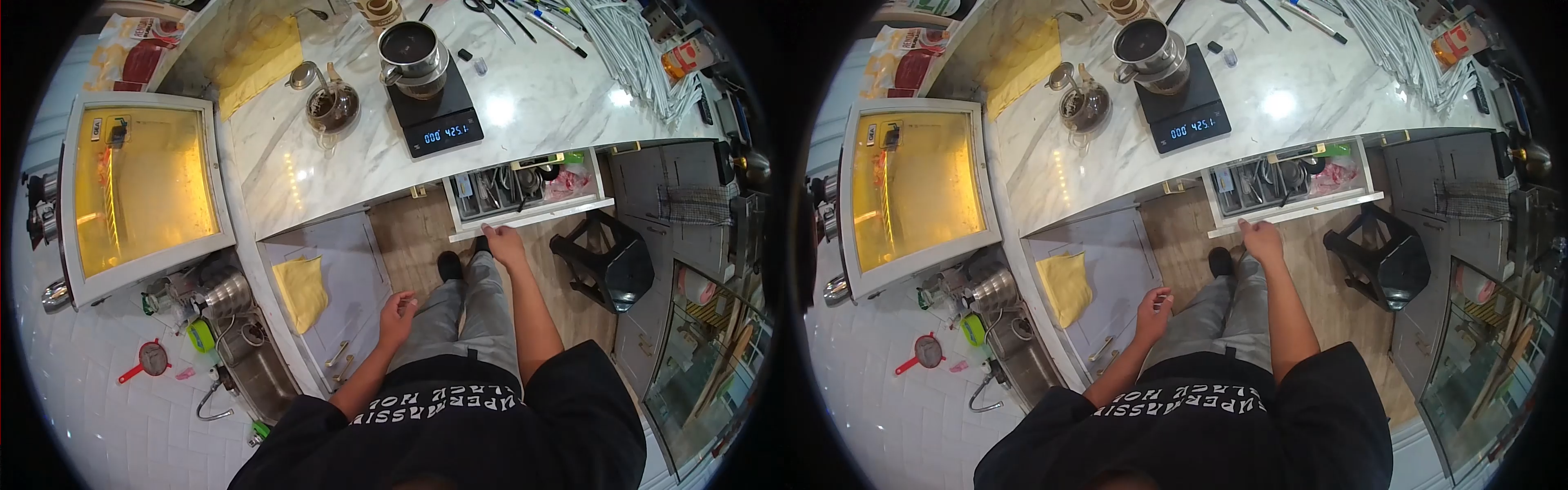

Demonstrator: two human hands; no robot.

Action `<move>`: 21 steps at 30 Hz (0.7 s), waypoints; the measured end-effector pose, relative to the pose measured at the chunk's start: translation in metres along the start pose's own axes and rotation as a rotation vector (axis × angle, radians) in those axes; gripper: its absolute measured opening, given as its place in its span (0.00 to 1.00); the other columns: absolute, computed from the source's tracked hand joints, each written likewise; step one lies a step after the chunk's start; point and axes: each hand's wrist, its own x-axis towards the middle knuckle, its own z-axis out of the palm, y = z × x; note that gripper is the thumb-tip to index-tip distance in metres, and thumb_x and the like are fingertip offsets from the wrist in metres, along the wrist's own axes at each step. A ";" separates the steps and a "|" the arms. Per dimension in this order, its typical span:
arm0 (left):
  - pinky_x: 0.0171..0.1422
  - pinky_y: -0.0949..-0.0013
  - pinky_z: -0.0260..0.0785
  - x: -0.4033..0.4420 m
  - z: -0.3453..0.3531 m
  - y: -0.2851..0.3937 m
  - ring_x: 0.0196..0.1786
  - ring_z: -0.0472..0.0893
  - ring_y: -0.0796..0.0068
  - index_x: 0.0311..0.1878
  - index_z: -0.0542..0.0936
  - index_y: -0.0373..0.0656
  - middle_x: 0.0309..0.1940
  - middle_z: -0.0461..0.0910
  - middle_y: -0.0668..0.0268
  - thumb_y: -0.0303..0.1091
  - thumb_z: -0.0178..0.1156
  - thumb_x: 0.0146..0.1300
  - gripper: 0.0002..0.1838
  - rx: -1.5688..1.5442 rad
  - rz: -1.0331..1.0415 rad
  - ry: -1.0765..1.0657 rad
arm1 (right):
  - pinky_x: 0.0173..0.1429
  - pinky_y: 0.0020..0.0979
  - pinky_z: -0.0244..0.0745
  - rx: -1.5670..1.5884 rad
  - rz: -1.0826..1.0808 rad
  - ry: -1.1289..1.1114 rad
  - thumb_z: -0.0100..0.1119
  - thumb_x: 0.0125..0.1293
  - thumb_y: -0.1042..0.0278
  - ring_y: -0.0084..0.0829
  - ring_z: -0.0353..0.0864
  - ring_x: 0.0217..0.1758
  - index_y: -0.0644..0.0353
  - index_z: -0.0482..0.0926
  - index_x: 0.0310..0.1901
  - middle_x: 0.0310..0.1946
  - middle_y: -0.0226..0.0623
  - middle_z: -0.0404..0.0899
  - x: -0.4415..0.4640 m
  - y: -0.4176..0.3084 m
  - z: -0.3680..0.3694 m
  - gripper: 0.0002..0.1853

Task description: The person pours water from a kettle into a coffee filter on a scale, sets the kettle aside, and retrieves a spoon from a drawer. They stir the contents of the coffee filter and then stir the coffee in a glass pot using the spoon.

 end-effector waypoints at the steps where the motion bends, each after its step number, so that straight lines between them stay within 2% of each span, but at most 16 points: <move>1: 0.56 0.69 0.76 -0.001 -0.001 -0.003 0.47 0.83 0.73 0.57 0.84 0.38 0.48 0.85 0.63 0.33 0.67 0.72 0.15 0.010 -0.012 0.000 | 0.50 0.48 0.80 -0.031 -0.027 0.005 0.65 0.69 0.46 0.53 0.88 0.46 0.63 0.86 0.47 0.40 0.50 0.89 -0.008 -0.028 -0.007 0.24; 2: 0.56 0.69 0.76 -0.002 -0.003 -0.006 0.47 0.83 0.73 0.57 0.84 0.39 0.48 0.85 0.63 0.34 0.67 0.72 0.15 0.021 -0.025 -0.002 | 0.53 0.50 0.81 -0.063 -0.054 0.011 0.65 0.69 0.47 0.57 0.88 0.49 0.61 0.87 0.48 0.43 0.50 0.90 -0.011 -0.046 -0.008 0.22; 3: 0.56 0.69 0.76 -0.002 -0.004 -0.010 0.47 0.83 0.72 0.57 0.84 0.39 0.48 0.85 0.63 0.34 0.67 0.72 0.14 0.030 -0.037 -0.004 | 0.55 0.51 0.82 -0.115 -0.082 0.056 0.66 0.68 0.53 0.57 0.88 0.52 0.63 0.85 0.45 0.45 0.53 0.88 -0.003 -0.050 -0.002 0.18; 6: 0.55 0.68 0.76 -0.004 -0.006 -0.026 0.47 0.84 0.72 0.57 0.84 0.41 0.48 0.86 0.64 0.36 0.67 0.72 0.15 0.076 -0.063 -0.002 | 0.56 0.52 0.83 -0.274 -0.126 0.149 0.64 0.69 0.55 0.56 0.88 0.53 0.60 0.86 0.45 0.48 0.51 0.88 0.034 -0.049 0.014 0.16; 9: 0.54 0.67 0.76 -0.010 -0.007 -0.029 0.47 0.84 0.72 0.57 0.84 0.42 0.48 0.86 0.64 0.36 0.67 0.72 0.15 0.067 -0.072 0.028 | 0.55 0.51 0.85 -0.469 -0.034 0.214 0.64 0.69 0.57 0.53 0.89 0.52 0.55 0.87 0.51 0.47 0.50 0.89 0.069 -0.044 0.023 0.15; 13: 0.54 0.66 0.75 -0.018 -0.010 -0.034 0.47 0.85 0.72 0.57 0.84 0.42 0.48 0.86 0.64 0.37 0.67 0.72 0.15 0.097 -0.073 0.026 | 0.57 0.50 0.86 -0.526 0.110 0.166 0.63 0.71 0.57 0.52 0.89 0.55 0.51 0.88 0.52 0.50 0.48 0.89 0.098 -0.033 0.029 0.14; 16: 0.54 0.65 0.76 -0.019 -0.013 -0.036 0.47 0.85 0.72 0.57 0.84 0.42 0.48 0.86 0.64 0.37 0.67 0.72 0.15 0.109 -0.079 0.025 | 0.58 0.45 0.87 -0.570 0.161 0.100 0.57 0.72 0.65 0.47 0.90 0.57 0.56 0.89 0.50 0.53 0.46 0.89 0.100 -0.041 0.026 0.13; 21: 0.54 0.66 0.75 -0.015 -0.011 -0.034 0.47 0.84 0.73 0.57 0.84 0.42 0.48 0.86 0.64 0.37 0.67 0.72 0.15 0.099 -0.102 0.017 | 0.59 0.44 0.87 -0.588 0.191 0.091 0.59 0.72 0.66 0.46 0.90 0.59 0.55 0.90 0.48 0.54 0.46 0.89 0.105 -0.042 0.025 0.12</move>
